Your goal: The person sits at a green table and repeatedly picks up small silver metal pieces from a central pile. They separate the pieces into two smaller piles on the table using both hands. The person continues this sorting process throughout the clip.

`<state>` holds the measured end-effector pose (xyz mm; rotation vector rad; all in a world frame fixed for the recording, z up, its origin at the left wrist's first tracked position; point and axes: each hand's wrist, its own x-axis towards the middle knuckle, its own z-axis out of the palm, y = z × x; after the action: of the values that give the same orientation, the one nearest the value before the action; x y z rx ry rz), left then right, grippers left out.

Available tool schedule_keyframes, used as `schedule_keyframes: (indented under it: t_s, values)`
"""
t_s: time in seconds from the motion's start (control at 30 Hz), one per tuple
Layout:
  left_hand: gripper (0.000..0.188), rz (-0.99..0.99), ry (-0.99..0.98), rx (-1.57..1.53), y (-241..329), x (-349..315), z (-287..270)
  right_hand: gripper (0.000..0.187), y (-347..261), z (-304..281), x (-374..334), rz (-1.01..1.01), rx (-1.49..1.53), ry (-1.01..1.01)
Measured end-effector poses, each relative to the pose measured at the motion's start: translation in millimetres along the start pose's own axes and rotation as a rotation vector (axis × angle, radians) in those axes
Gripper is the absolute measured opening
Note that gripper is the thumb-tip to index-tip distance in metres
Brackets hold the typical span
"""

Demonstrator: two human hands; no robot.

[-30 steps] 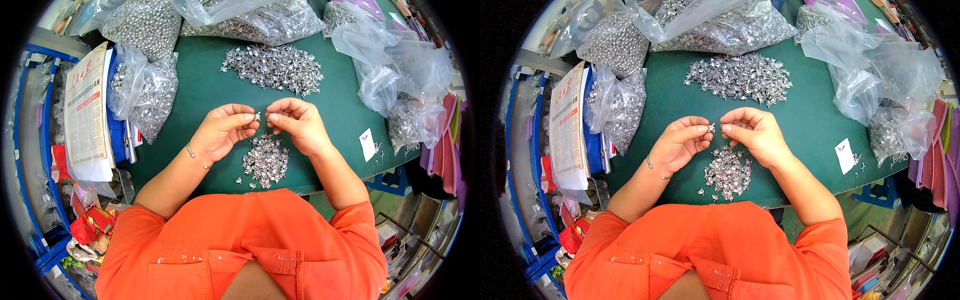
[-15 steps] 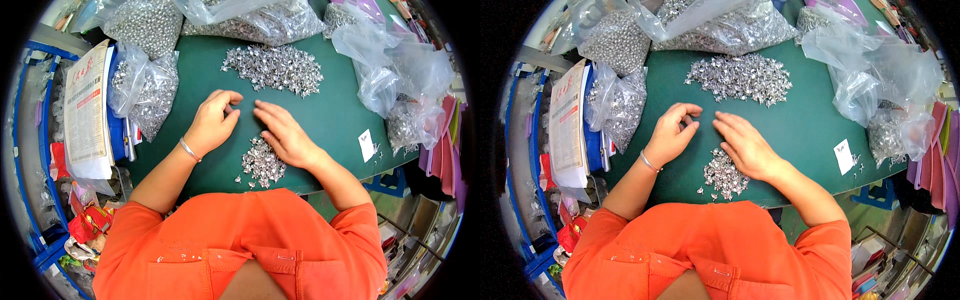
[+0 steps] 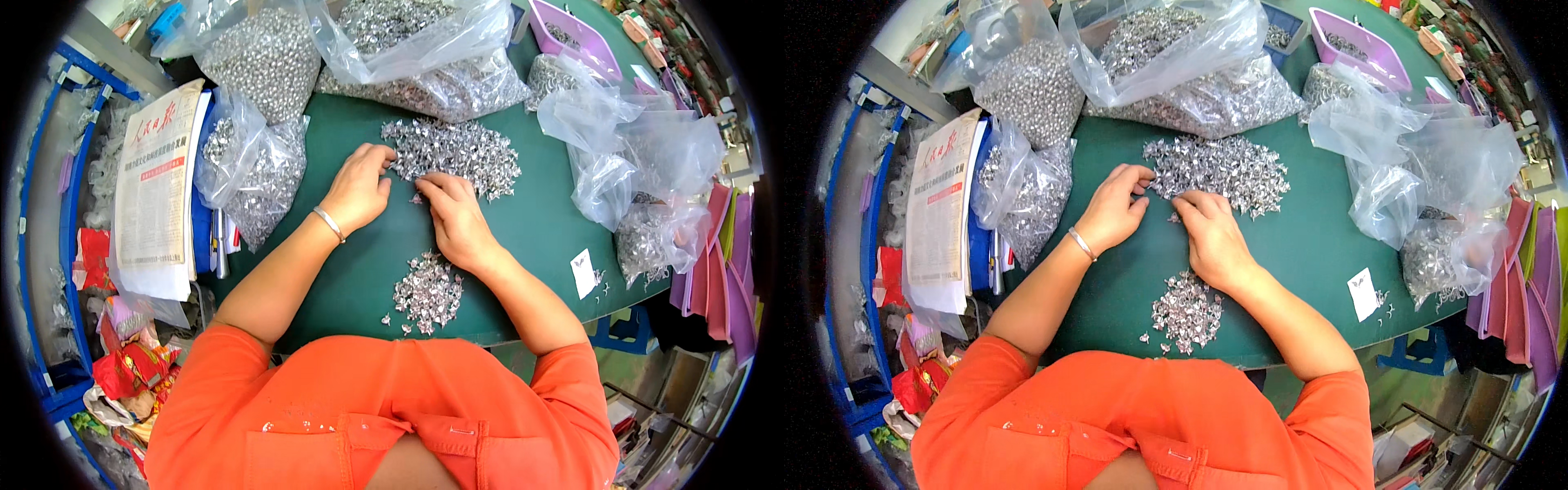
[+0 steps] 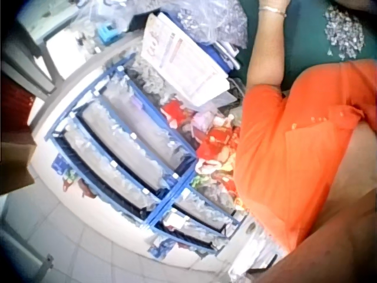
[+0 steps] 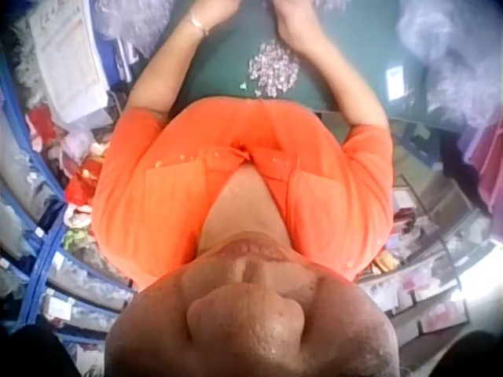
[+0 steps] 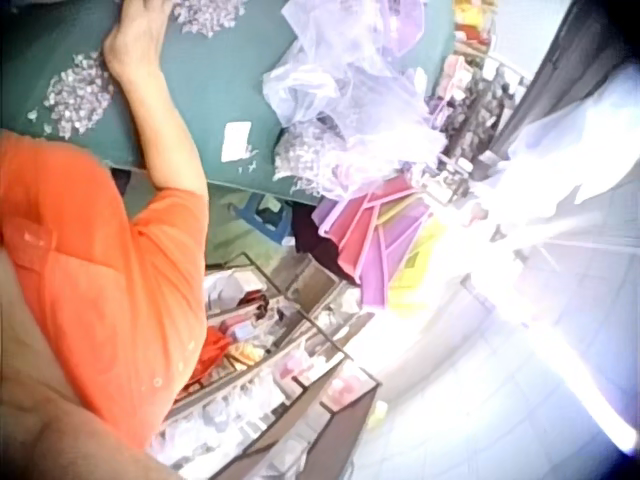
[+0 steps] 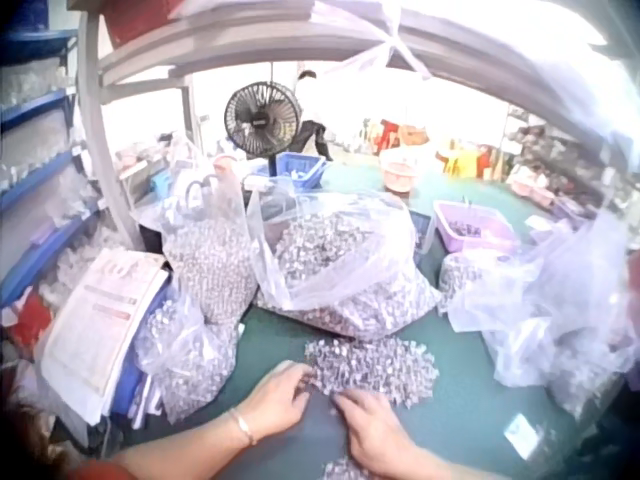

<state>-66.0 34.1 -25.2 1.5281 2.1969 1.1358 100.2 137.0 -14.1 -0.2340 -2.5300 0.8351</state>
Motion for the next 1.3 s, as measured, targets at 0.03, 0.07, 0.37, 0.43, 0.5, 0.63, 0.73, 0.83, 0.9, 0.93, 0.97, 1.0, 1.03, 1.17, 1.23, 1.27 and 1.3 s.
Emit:
schedule_keyframes:
  t_s: [0.03, 0.07, 0.37, 0.43, 0.5, 0.63, 0.73, 0.83, 0.9, 0.93, 0.97, 1.0, 1.03, 1.17, 1.23, 1.27, 1.3]
  values:
    - [0.027, -0.009, -0.040, -0.069, 0.3, -4.7, 0.7, 0.035, -4.1, -2.7, 0.3, -0.042, 0.020, -0.062]
    - [0.026, -0.019, -0.079, -0.139, 2.1, -9.4, 0.1, 0.035, -5.4, -3.1, -0.5, -0.030, 0.064, -0.071]
    - [0.022, -0.147, -0.064, -0.233, 17.8, -48.7, -14.3, 0.013, -7.7, -0.6, -8.7, 0.114, 0.158, -0.039]
    - [0.021, -0.167, -0.065, -0.254, 19.8, -53.8, -14.5, 0.010, -10.7, 6.7, -7.4, 0.057, 0.131, -0.047]
    - [0.020, -0.137, -0.055, -0.245, 20.7, -55.7, -10.9, 0.010, -16.0, 10.6, -5.8, -0.001, 0.041, -0.089]
    - [0.019, -0.112, -0.033, -0.232, 20.9, -59.6, -11.4, 0.014, -13.2, 4.6, -6.3, 0.013, 0.217, -0.267]
    - [0.019, -0.081, -0.019, -0.145, 19.8, -59.0, -16.2, 0.015, -19.6, -31.6, -4.2, 0.068, 0.545, -0.686]
    - [0.019, 0.028, 0.012, -0.144, 25.9, -44.4, -8.6, 0.017, -5.4, -25.2, -0.2, -0.069, 0.115, -0.231]
    - [0.018, 0.150, 0.041, -0.049, 24.1, -34.0, 6.5, 0.018, -1.7, -10.5, 3.9, -0.039, 0.019, -0.074]
    - [0.017, 0.212, 0.058, 0.000, 23.0, -30.8, 10.3, 0.019, -0.1, -6.0, 4.4, -0.038, 0.018, -0.071]
    - [0.016, 0.195, 0.035, 0.001, 22.6, -32.0, 9.5, 0.019, 0.4, -4.5, 5.6, -0.039, 0.018, -0.068]
    - [0.015, 0.179, 0.005, -0.001, 23.4, -35.4, 9.7, 0.018, -4.3, -8.6, 1.3, 0.006, 0.088, -0.110]
    - [0.014, 0.162, -0.025, -0.003, 23.9, -38.4, 8.8, 0.017, -3.2, -12.8, 1.0, 0.047, 0.069, -0.084]
    - [0.010, 0.007, -0.091, -0.039, 25.2, -44.5, -3.1, 0.014, 5.4, -22.2, -0.8, 0.102, 0.041, -0.019]
    - [0.011, -0.069, -0.087, -0.126, 27.9, -43.5, -3.8, 0.013, 3.8, -14.4, 3.9, -0.004, 0.061, -0.018]
    - [0.012, -0.124, -0.079, -0.247, 30.4, -43.8, -1.7, 0.014, 3.2, -7.5, 4.0, -0.059, 0.052, 0.002]
    - [0.013, -0.181, -0.069, -0.363, 31.6, -44.5, -1.9, 0.014, 5.3, -0.2, 4.6, -0.117, -0.008, -0.012]
